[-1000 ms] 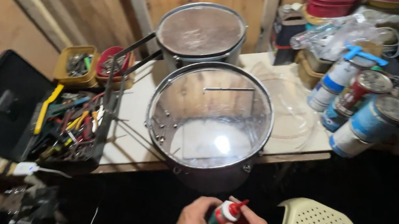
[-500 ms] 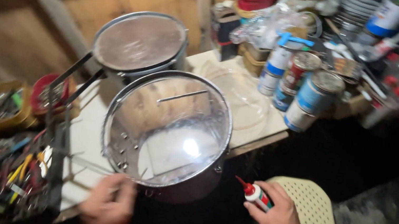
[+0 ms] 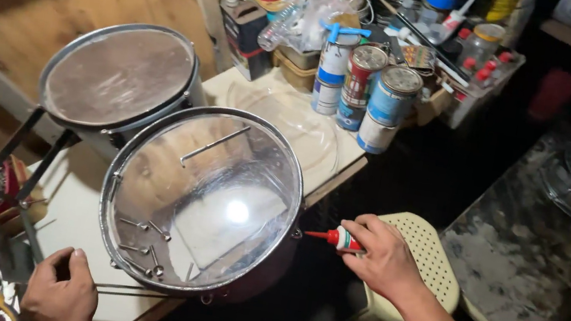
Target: The person sorts metal bolts and washers from a red bowl into a yellow container, then retrieves tools from the container. They place bolts into holes on a drum head and tighten them using a drum key. Finally, they apply glue from a bottle to the rim of the drum.
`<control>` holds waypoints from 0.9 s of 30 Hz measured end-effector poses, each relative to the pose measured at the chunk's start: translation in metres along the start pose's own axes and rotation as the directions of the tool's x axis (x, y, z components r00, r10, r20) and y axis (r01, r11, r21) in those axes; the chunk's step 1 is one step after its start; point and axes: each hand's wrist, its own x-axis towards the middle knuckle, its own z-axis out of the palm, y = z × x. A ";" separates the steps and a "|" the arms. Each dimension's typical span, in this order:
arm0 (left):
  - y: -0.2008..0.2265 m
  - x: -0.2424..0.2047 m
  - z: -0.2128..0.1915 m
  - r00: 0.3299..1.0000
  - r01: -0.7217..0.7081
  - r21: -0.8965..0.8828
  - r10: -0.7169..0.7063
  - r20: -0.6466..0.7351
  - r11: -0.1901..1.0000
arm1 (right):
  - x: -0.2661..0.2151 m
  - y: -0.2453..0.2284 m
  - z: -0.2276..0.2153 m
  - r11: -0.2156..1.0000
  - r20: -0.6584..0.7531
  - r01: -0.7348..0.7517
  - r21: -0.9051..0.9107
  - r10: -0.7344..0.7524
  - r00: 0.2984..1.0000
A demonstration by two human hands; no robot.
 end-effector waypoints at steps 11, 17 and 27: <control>-0.022 -0.007 0.033 0.889 -0.365 0.183 0.400 -0.222 0.913 | 0.021 -0.018 -0.012 0.978 0.017 0.139 -0.153 -0.138 0.990; -0.023 -0.006 0.034 0.866 -0.411 0.185 0.446 -0.226 0.893 | 0.030 -0.021 -0.018 0.961 0.064 0.191 -0.201 -0.181 0.981; -0.024 -0.005 0.036 0.850 -0.439 0.182 0.473 -0.232 0.880 | 0.039 -0.017 -0.022 0.925 0.109 0.268 -0.270 -0.247 0.963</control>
